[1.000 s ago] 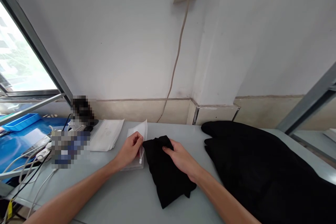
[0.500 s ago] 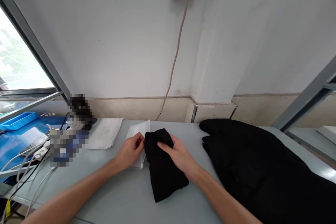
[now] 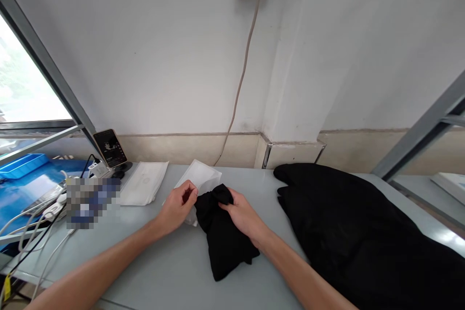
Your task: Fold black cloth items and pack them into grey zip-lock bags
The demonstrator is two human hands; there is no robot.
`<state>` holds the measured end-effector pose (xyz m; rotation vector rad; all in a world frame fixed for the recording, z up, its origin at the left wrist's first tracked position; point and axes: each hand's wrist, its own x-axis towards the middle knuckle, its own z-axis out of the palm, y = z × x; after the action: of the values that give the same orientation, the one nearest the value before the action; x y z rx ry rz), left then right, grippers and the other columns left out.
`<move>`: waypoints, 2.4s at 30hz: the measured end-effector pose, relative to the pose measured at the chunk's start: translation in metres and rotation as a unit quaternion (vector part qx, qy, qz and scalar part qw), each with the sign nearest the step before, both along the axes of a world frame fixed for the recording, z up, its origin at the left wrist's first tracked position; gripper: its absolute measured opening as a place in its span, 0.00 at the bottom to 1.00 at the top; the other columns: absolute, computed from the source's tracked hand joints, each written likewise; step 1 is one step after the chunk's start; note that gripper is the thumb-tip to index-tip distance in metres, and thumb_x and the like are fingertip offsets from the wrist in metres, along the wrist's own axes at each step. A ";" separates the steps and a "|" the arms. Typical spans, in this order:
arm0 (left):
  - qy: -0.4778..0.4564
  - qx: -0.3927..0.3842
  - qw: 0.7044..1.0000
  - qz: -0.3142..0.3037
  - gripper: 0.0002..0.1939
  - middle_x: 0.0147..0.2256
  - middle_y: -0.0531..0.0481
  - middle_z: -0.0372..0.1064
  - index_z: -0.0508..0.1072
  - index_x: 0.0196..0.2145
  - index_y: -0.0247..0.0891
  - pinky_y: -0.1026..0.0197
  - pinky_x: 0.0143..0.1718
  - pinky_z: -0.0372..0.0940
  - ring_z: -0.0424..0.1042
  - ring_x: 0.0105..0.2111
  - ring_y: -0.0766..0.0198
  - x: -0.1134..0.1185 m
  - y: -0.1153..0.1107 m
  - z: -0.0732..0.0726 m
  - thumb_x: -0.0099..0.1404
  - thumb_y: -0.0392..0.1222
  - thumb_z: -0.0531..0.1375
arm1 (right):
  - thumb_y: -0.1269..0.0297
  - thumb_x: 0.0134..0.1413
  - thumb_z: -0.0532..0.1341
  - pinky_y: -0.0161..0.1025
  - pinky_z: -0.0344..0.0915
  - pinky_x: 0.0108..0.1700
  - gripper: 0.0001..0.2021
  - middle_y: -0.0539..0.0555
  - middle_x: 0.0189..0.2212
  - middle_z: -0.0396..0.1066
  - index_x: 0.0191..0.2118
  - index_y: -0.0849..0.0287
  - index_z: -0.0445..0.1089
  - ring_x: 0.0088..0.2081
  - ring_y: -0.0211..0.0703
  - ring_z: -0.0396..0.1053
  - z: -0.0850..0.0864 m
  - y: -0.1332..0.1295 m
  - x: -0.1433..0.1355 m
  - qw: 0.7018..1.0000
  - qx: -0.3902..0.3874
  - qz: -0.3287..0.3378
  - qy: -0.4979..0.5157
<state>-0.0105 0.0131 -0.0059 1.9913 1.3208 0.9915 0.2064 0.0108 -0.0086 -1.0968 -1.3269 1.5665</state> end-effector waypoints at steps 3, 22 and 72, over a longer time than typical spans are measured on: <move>0.069 0.070 0.995 0.016 0.11 0.25 0.58 0.62 0.62 0.32 0.41 0.62 0.29 0.53 0.58 0.25 0.67 0.001 -0.004 0.000 0.75 0.43 0.52 | 0.65 0.49 0.66 0.42 0.68 0.37 0.07 0.50 0.28 0.76 0.36 0.54 0.72 0.32 0.48 0.73 -0.004 -0.001 -0.004 0.995 -0.077 -0.058 0.024; 0.114 0.209 0.968 -0.080 0.10 0.32 0.51 0.67 0.63 0.35 0.41 0.57 0.38 0.60 0.64 0.34 0.59 0.013 -0.015 -0.005 0.78 0.39 0.50 | 0.59 0.66 0.54 0.41 0.57 0.31 0.07 0.45 0.25 0.68 0.47 0.50 0.59 0.25 0.47 0.64 0.004 -0.013 -0.009 0.938 0.187 -0.096 -0.277; -0.189 -0.274 0.931 -0.153 0.31 0.44 0.46 0.75 0.74 0.52 0.40 0.58 0.43 0.69 0.75 0.43 0.56 0.003 -0.003 0.009 0.55 0.55 0.75 | 0.58 0.59 0.61 0.45 0.68 0.37 0.10 0.54 0.29 0.78 0.31 0.54 0.76 0.36 0.56 0.74 0.002 -0.008 -0.004 0.966 0.170 -0.055 -0.189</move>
<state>-0.0078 0.0102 0.0029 1.4324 0.9081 0.7083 0.2023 0.0026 -0.0071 -1.2606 -1.6810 1.0267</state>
